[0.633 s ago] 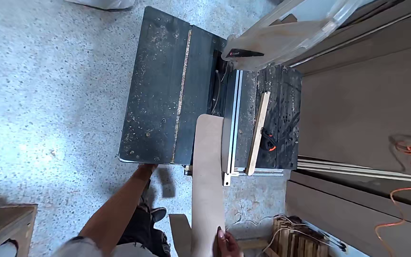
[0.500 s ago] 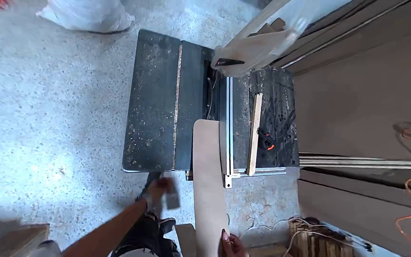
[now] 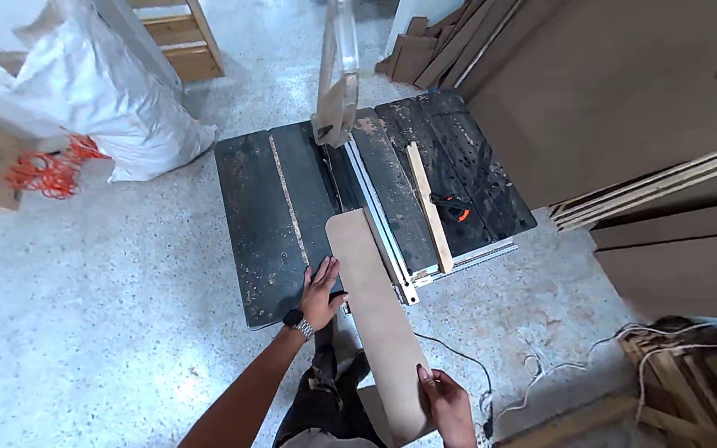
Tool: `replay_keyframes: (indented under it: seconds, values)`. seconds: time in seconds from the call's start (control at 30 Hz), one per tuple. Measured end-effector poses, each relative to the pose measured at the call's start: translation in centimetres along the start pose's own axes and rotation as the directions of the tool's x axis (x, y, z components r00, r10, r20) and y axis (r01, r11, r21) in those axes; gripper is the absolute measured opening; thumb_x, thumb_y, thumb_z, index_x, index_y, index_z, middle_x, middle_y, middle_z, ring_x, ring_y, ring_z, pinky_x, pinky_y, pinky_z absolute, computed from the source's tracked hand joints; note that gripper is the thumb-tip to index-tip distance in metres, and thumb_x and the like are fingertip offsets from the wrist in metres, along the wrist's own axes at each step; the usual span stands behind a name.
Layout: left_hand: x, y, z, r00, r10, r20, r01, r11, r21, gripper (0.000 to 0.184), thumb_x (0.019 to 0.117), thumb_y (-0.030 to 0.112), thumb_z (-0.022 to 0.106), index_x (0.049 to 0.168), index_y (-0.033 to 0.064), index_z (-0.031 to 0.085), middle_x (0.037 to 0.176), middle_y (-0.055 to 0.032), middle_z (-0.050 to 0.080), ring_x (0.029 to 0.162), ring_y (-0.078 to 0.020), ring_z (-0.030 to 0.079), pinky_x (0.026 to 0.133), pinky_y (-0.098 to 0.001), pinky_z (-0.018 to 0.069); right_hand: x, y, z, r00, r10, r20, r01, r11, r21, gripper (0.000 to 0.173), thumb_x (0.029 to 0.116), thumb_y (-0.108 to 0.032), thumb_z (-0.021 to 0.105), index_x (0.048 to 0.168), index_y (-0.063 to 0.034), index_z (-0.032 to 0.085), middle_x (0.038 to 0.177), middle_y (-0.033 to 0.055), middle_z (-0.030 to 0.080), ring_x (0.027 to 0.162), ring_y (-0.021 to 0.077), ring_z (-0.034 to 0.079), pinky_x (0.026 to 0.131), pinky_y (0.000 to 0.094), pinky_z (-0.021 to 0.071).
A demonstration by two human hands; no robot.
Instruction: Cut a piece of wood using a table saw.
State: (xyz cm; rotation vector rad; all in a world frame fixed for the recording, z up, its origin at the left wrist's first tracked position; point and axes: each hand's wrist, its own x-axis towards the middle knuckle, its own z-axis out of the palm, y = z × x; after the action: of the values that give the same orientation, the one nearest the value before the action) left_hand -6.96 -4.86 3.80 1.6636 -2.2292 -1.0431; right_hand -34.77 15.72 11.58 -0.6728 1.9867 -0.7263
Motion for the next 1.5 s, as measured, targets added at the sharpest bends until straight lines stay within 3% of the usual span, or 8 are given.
replay_keyframes:
  seconds: [0.33, 0.83, 0.93, 1.07, 1.2, 1.3, 1.43, 1.5]
  values:
    - [0.7, 0.2, 0.9, 0.996, -0.034, -0.087, 0.042, 0.995, 0.086, 0.099, 0.0906, 0.060, 0.068, 0.166, 0.0188, 0.019, 0.172, 0.0037, 0.020, 0.159, -0.0108, 0.011, 0.127, -0.0595, -0.0049, 2.7, 3.9, -3.9, 0.929, 0.087, 0.359, -0.048, 0.992, -0.116, 0.050, 0.0914, -0.062, 0.068, 0.097, -0.0124, 0.076, 0.082, 0.0033, 0.075, 0.078, 0.0168, 0.073, 0.077, 0.0428, 0.0623]
    - [0.4, 1.3, 0.7, 0.997, -0.042, -0.072, 0.048, 0.996, 0.076, 0.099, 0.0924, 0.055, 0.067, 0.166, 0.0166, 0.014, 0.174, -0.0035, 0.012, 0.160, -0.0189, 0.005, 0.126, -0.0599, -0.0074, 1.8, 8.0, -5.1, 0.950, -0.002, 0.312, 0.065, 0.980, -0.190, 0.037, 0.1035, -0.044, 0.057, 0.092, -0.0103, 0.066, 0.071, 0.0067, 0.060, 0.067, 0.0226, 0.062, 0.065, 0.0481, 0.0532]
    - [-1.8, 4.2, 1.0, 0.949, -0.242, -0.202, 0.215, 0.965, -0.150, 0.089, 0.0935, 0.043, 0.073, 0.164, 0.0168, 0.026, 0.168, -0.0052, 0.030, 0.153, -0.0285, 0.031, 0.124, -0.0559, 0.0273, 0.5, 8.6, -5.9, 0.932, -0.093, 0.349, 0.167, 0.968, -0.187, 0.032, 0.1026, -0.043, 0.058, 0.111, -0.0136, 0.069, 0.084, 0.0073, 0.068, 0.076, 0.0226, 0.068, 0.074, 0.0501, 0.0581]
    - [-7.5, 11.2, 2.6, 0.718, -0.689, -0.099, 0.464, 0.580, -0.669, 0.078, 0.0948, 0.034, 0.075, 0.152, -0.0011, 0.035, 0.134, -0.0260, 0.058, 0.118, -0.0359, 0.063, 0.097, -0.0521, 0.0563, -3.3, 11.2, -9.0, 0.930, -0.202, 0.308, 0.243, 0.965, -0.099, 0.031, 0.1020, -0.033, 0.057, 0.124, -0.0159, 0.070, 0.090, 0.0077, 0.073, 0.077, 0.0217, 0.070, 0.074, 0.0515, 0.0600]
    - [-11.5, 14.0, 5.3, 0.581, -0.760, 0.290, 0.604, 0.164, -0.780, 0.047, 0.0891, 0.028, 0.079, 0.124, -0.0005, 0.066, 0.118, -0.0218, 0.071, 0.109, -0.0343, 0.069, 0.089, -0.0554, 0.0584, -4.3, 14.2, -12.0, 0.947, -0.147, 0.285, 0.185, 0.977, -0.111, 0.029, 0.1008, -0.028, 0.055, 0.114, -0.0141, 0.077, 0.086, 0.0050, 0.074, 0.075, 0.0158, 0.069, 0.073, 0.0463, 0.0579]
    - [-13.3, 15.4, 5.0, 0.752, -0.646, 0.129, 0.375, 0.259, -0.890, 0.048, 0.0927, 0.025, 0.074, 0.128, -0.0048, 0.062, 0.121, -0.0191, 0.070, 0.112, -0.0267, 0.069, 0.097, -0.0477, 0.0582, -1.6, 13.5, -13.0, 0.842, -0.023, 0.539, 0.166, 0.962, -0.218, 0.025, 0.0996, -0.030, 0.059, 0.108, -0.0206, 0.080, 0.096, 0.0011, 0.078, 0.089, 0.0145, 0.073, 0.086, 0.0462, 0.0596]
    - [-14.0, 16.0, 3.3, 0.928, -0.354, 0.118, 0.206, 0.223, -0.953, 0.100, 0.0846, 0.072, 0.061, 0.156, 0.0088, 0.033, 0.165, -0.0126, 0.031, 0.147, -0.0278, 0.037, 0.110, -0.0566, 0.0424, 0.0, 9.7, -9.9, 0.548, 0.157, 0.822, 0.131, 0.954, -0.270, 0.036, 0.0978, -0.047, 0.064, 0.103, -0.0154, 0.079, 0.091, 0.0054, 0.075, 0.085, 0.0179, 0.070, 0.083, 0.0463, 0.0566]
    - [-13.4, 15.7, 3.3, 0.898, -0.421, 0.126, 0.233, 0.214, -0.949, 0.077, 0.0912, 0.040, 0.073, 0.151, 0.0079, 0.036, 0.151, -0.0169, 0.048, 0.131, -0.0323, 0.056, 0.099, -0.0553, 0.0543, -0.6, 8.2, -7.8, 0.396, 0.216, 0.893, 0.060, 0.964, -0.260, 0.037, 0.0996, -0.046, 0.062, 0.099, -0.0127, 0.076, 0.085, 0.0033, 0.071, 0.077, 0.0147, 0.066, 0.075, 0.0414, 0.0557]
